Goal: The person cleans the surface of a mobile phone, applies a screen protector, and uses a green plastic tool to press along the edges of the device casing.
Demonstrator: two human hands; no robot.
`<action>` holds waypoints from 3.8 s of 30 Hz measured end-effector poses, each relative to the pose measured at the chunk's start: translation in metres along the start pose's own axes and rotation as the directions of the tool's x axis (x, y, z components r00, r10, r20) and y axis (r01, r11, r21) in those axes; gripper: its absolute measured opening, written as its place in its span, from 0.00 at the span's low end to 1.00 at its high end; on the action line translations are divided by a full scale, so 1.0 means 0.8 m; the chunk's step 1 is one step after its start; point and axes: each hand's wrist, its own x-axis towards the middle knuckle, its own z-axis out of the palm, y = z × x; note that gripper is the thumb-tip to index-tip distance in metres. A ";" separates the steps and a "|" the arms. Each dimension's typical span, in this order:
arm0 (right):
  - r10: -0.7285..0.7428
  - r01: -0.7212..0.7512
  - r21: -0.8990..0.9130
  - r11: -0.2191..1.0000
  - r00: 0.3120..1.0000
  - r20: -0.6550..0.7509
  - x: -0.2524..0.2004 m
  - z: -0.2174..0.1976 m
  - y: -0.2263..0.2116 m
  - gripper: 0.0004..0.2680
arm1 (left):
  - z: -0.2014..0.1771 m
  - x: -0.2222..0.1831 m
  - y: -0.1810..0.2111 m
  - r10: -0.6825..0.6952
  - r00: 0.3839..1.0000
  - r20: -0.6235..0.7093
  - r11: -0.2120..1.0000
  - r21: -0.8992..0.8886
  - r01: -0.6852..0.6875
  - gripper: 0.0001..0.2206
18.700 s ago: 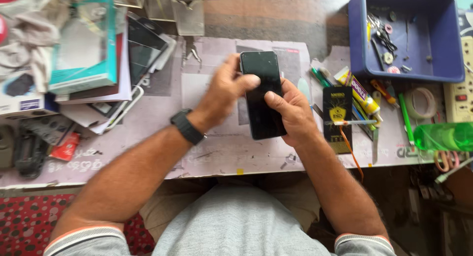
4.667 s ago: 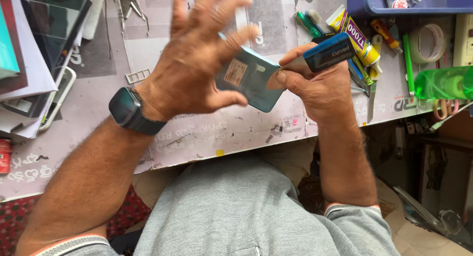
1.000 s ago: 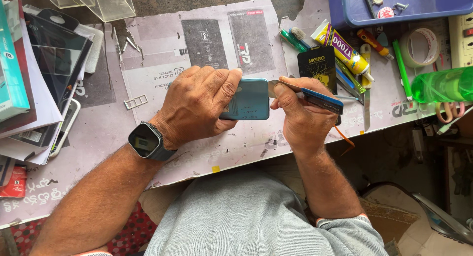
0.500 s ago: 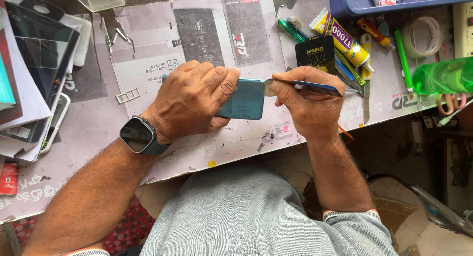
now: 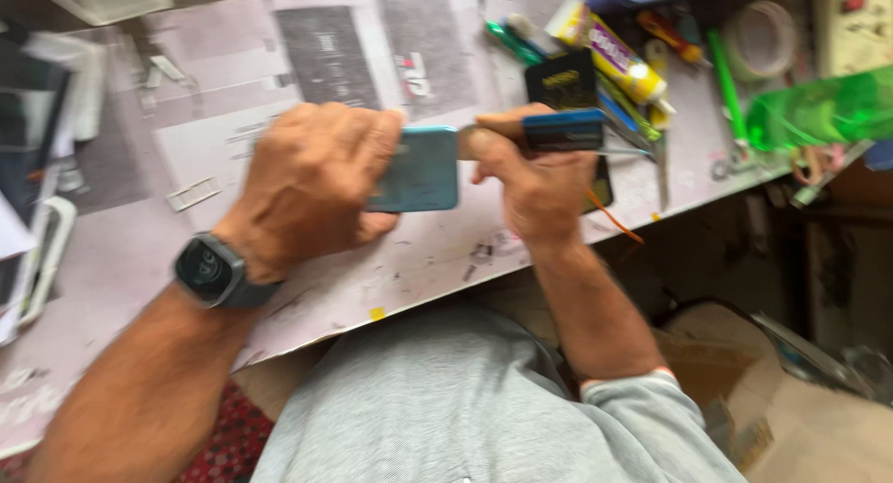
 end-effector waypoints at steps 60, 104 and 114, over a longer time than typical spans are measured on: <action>0.046 0.112 -0.432 0.895 0.939 0.340 -0.012 -0.037 -0.076 0.07 | -0.005 -0.009 -0.022 -0.025 0.981 -0.191 0.999 -0.026 0.020 0.34; 0.283 0.015 -0.578 0.816 0.861 0.422 0.032 -0.021 -0.077 0.05 | -0.002 -0.006 -0.010 0.078 0.992 -0.103 0.997 -0.016 -0.080 0.38; 0.388 -0.093 -0.550 0.830 0.805 0.449 0.042 -0.024 -0.083 0.04 | 0.002 -0.004 -0.006 0.093 0.991 -0.099 0.996 -0.007 -0.094 0.35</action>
